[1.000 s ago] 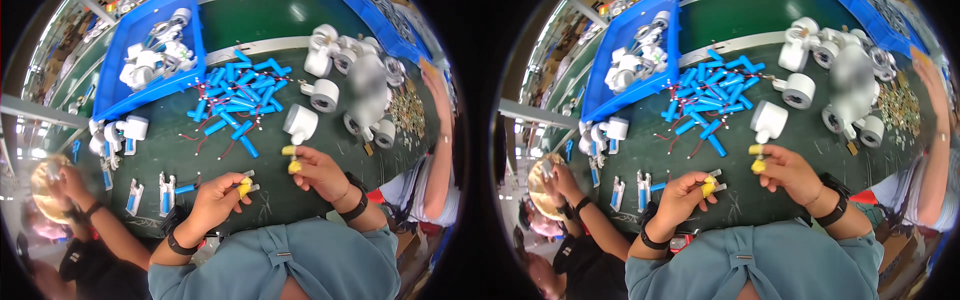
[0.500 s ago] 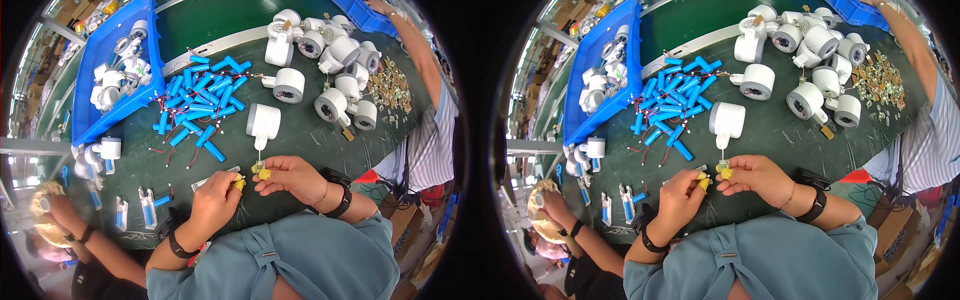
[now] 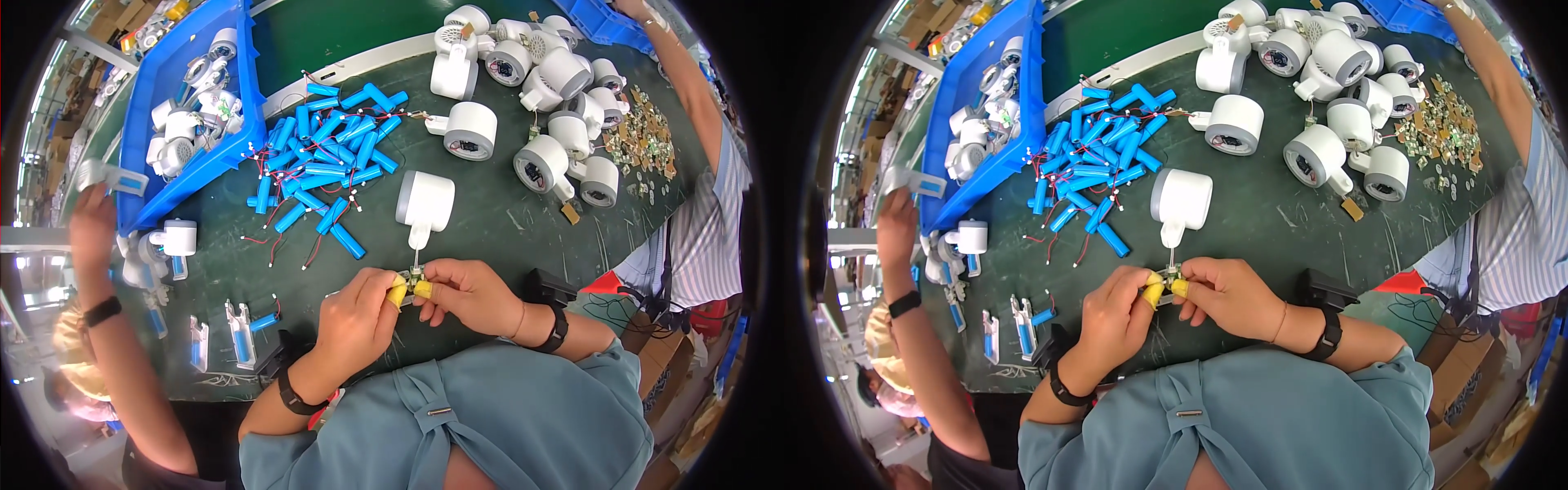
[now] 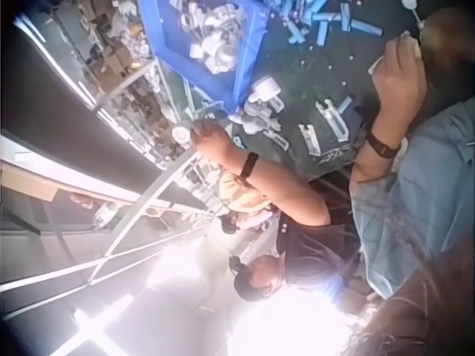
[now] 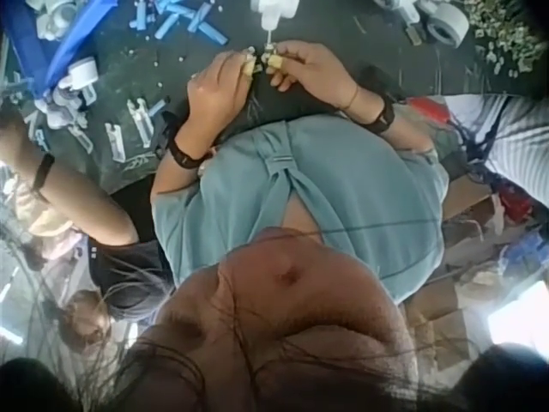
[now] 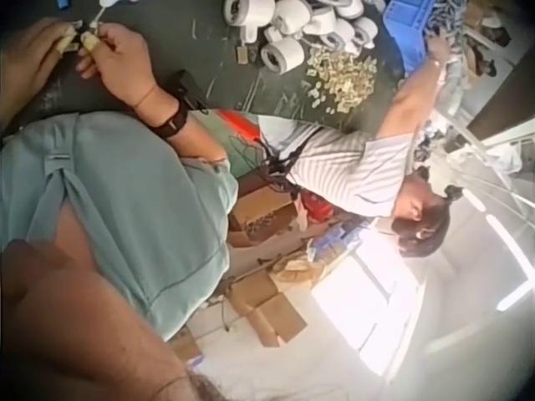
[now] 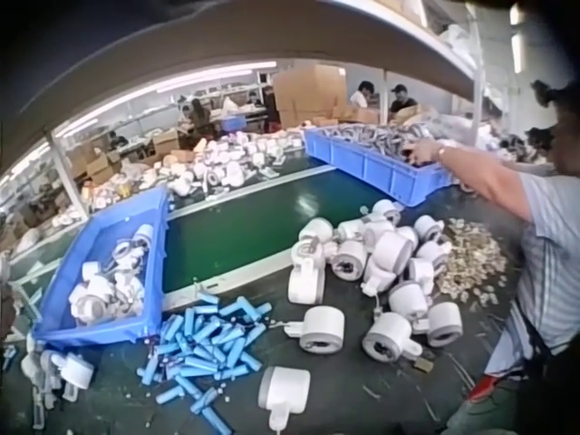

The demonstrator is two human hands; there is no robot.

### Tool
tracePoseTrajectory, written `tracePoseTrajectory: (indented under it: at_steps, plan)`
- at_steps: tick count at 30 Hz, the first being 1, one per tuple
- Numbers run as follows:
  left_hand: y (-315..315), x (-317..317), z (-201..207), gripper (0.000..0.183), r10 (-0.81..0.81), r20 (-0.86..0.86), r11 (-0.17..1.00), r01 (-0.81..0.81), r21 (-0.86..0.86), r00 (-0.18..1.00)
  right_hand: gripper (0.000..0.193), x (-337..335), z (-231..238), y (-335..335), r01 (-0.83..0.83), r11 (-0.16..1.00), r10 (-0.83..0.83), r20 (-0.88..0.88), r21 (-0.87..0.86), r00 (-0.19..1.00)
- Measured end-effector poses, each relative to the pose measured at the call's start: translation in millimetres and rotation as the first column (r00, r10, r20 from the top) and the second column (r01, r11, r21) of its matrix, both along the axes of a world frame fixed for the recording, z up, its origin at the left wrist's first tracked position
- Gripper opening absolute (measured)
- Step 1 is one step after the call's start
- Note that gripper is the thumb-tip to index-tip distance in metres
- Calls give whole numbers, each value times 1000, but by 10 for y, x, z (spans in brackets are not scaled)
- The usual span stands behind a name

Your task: The person assembles electronic devices by connecting a circuit board to a white housing, inserting a blue battery into a plastic base, and fitting the housing onto the base.

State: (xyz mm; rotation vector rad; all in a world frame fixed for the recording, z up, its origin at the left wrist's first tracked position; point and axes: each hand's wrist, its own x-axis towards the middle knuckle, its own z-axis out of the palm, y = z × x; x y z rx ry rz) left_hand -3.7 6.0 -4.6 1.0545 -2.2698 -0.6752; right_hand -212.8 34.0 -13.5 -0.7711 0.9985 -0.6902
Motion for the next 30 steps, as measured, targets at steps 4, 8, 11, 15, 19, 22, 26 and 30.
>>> tracePoseTrajectory:
  at_steps: [4,8,11,15,19,22,26,30]
  plan:
    - [-51,-10,47,25,-29,-38,989,35,145,999,16,30,15,11,-16,998,11,-65,-68,998]
    - [-82,7,55,26,-59,-48,984,66,165,997,14,54,35,22,1,994,-12,-102,-110,995]
    - [-100,14,41,20,-66,-27,985,69,157,997,12,66,28,35,-8,979,-25,-163,-202,986]
    - [-91,21,89,21,-84,-12,982,84,172,996,13,66,49,50,-88,961,18,-258,-261,966]
    - [-112,46,90,20,-105,-11,973,105,205,994,12,74,48,74,-46,958,-26,-243,-285,970]
    - [-95,49,87,23,-106,-3,964,103,246,994,13,71,39,90,-44,960,-26,-246,-277,969]
    - [-139,56,66,24,-135,-10,958,133,255,991,14,65,37,85,-53,959,-24,-265,-277,964]
    - [-193,95,55,21,-148,-1,968,145,205,989,13,138,84,22,-46,942,-56,-293,-331,955]
